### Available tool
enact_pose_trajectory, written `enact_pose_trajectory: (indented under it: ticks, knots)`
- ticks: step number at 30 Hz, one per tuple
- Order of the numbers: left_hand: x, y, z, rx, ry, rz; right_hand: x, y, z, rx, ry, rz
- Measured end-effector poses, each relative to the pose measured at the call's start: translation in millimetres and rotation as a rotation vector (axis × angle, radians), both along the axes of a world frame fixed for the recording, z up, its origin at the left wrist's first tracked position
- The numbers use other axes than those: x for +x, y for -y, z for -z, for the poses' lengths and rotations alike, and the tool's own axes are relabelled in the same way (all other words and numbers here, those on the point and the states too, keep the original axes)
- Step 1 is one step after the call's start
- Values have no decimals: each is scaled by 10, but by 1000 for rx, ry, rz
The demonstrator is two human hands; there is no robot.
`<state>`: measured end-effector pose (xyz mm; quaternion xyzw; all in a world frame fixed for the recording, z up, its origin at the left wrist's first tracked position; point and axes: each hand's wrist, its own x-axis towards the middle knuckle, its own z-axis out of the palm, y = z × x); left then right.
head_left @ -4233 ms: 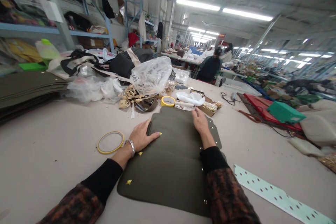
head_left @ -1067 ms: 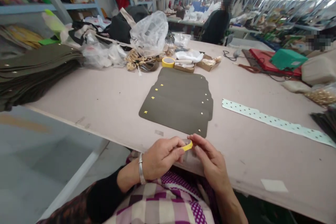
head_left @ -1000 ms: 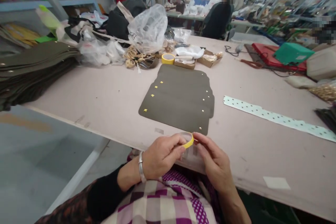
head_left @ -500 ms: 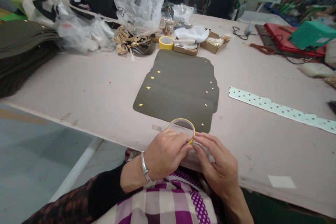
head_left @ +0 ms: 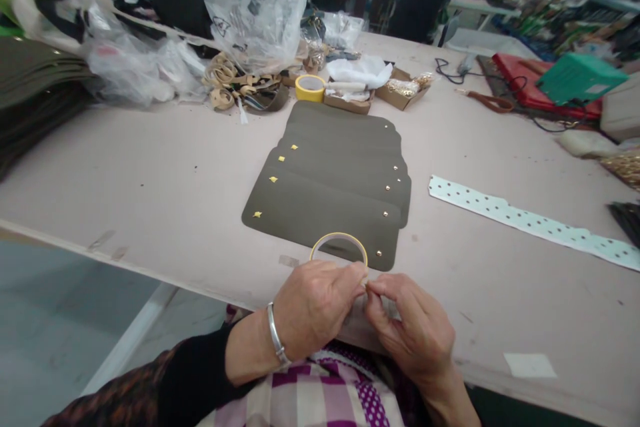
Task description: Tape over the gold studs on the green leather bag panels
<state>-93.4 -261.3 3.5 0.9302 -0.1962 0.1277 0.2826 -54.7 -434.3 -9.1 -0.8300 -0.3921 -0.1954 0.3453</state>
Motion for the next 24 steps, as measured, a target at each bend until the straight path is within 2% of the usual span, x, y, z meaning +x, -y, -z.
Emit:
enact_pose_trajectory:
  ticks: [5, 7, 12, 15, 19, 22, 24]
  knots:
    - [147, -9, -40, 58, 14, 24, 80, -20, -71, 37, -52, 28]
    - [211, 2, -44, 110, 40, 2, 106, -44, -96, 66, -162, 81]
    - [310, 89, -62, 85, 159, 9, 251, -31, -49, 278, -818, 242]
    - [347, 95, -39, 52, 201, 0, 393, 103, 30, 368, -1090, 293]
    - [435, 4, 106, 219, 128, -86, 494, 276, 71, 236, -1181, 309]
    - [487, -40, 223, 344, 45, -53, 487, 272, 62, 139, -1117, 334]
    - [502, -41, 260, 363, 12, -32, 476, 221, 48, 38, -1035, 331]
